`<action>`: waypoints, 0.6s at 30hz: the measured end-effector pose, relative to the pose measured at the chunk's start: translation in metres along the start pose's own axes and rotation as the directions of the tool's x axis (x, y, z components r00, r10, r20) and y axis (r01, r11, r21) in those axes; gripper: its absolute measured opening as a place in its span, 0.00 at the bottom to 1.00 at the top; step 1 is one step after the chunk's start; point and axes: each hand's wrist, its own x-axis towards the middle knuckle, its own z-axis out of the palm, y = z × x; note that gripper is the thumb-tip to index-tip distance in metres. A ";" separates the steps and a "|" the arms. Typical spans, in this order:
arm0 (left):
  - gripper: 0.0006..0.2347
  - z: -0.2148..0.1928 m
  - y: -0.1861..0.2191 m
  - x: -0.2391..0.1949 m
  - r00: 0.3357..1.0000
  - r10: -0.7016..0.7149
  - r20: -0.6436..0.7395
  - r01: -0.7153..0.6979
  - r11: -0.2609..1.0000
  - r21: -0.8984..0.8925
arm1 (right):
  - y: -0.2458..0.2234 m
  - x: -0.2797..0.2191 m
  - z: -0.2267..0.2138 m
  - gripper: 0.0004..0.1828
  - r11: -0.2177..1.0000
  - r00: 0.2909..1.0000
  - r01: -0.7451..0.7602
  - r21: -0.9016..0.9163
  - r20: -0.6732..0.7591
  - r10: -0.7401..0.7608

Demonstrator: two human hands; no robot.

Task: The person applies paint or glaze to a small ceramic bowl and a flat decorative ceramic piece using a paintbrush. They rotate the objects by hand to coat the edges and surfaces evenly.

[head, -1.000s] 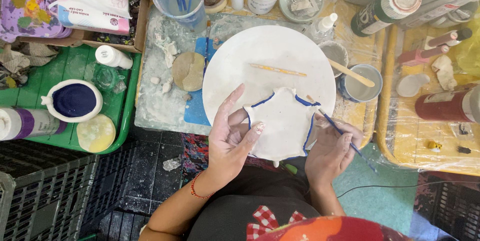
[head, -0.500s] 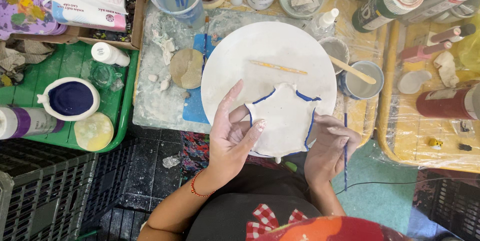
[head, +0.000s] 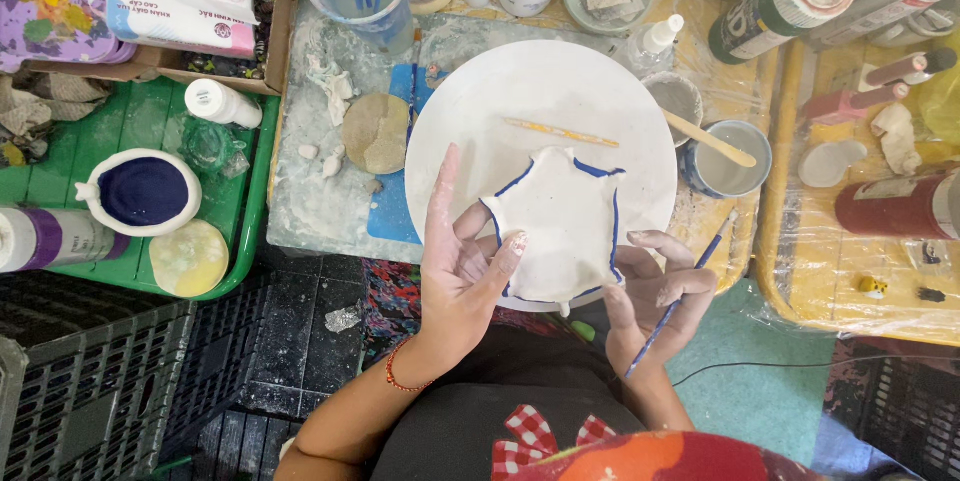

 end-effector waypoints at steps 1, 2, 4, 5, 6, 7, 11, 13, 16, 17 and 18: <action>0.39 0.000 -0.001 0.000 1.000 0.005 0.002 -0.005 1.000 0.008 | -0.002 0.001 0.001 0.25 0.999 1.000 0.008 -0.054 0.014 -0.007; 0.39 0.000 -0.002 0.000 1.000 0.010 0.005 -0.010 1.000 0.015 | -0.003 0.003 0.001 0.25 0.997 1.000 -0.001 -0.078 0.008 0.002; 0.40 -0.001 -0.003 0.000 1.000 -0.002 0.012 0.002 1.000 0.009 | -0.004 0.007 0.001 0.25 0.992 1.000 -0.021 -0.123 -0.005 0.020; 0.40 -0.002 -0.004 0.000 1.000 -0.019 0.016 0.019 1.000 -0.006 | -0.006 0.008 0.001 0.26 0.993 0.998 -0.057 -0.103 -0.024 0.054; 0.40 -0.003 -0.004 0.000 0.999 -0.035 0.021 0.036 0.999 -0.020 | -0.008 0.010 -0.001 0.26 0.992 0.995 -0.092 -0.081 -0.041 0.089; 0.41 -0.004 -0.005 0.001 0.998 -0.050 0.025 0.050 0.999 -0.012 | -0.009 0.011 -0.003 0.26 0.990 0.991 -0.128 -0.060 -0.058 0.124; 0.40 -0.015 -0.010 0.008 0.985 -0.161 0.059 0.160 0.987 0.033 | -0.009 0.022 -0.010 0.25 0.984 0.990 -0.135 -0.116 -0.048 0.130; 0.38 -0.019 -0.012 0.008 0.969 -0.238 0.059 0.234 0.970 0.069 | -0.007 0.028 -0.013 0.24 0.979 0.988 -0.152 -0.139 -0.017 0.151; 0.37 -0.022 -0.022 0.005 0.964 -0.261 0.044 0.254 0.959 0.127 | -0.001 0.041 -0.028 0.14 0.957 0.995 0.002 -0.290 0.100 0.028; 0.37 -0.020 -0.027 0.004 0.976 -0.212 0.050 0.202 0.968 0.149 | 0.001 0.045 -0.037 0.10 0.954 0.999 0.026 -0.298 0.052 -0.011; 0.36 -0.019 -0.031 0.001 0.985 -0.163 0.061 0.150 0.974 0.168 | 0.003 0.047 -0.046 0.13 0.949 0.999 0.050 -0.310 0.002 -0.052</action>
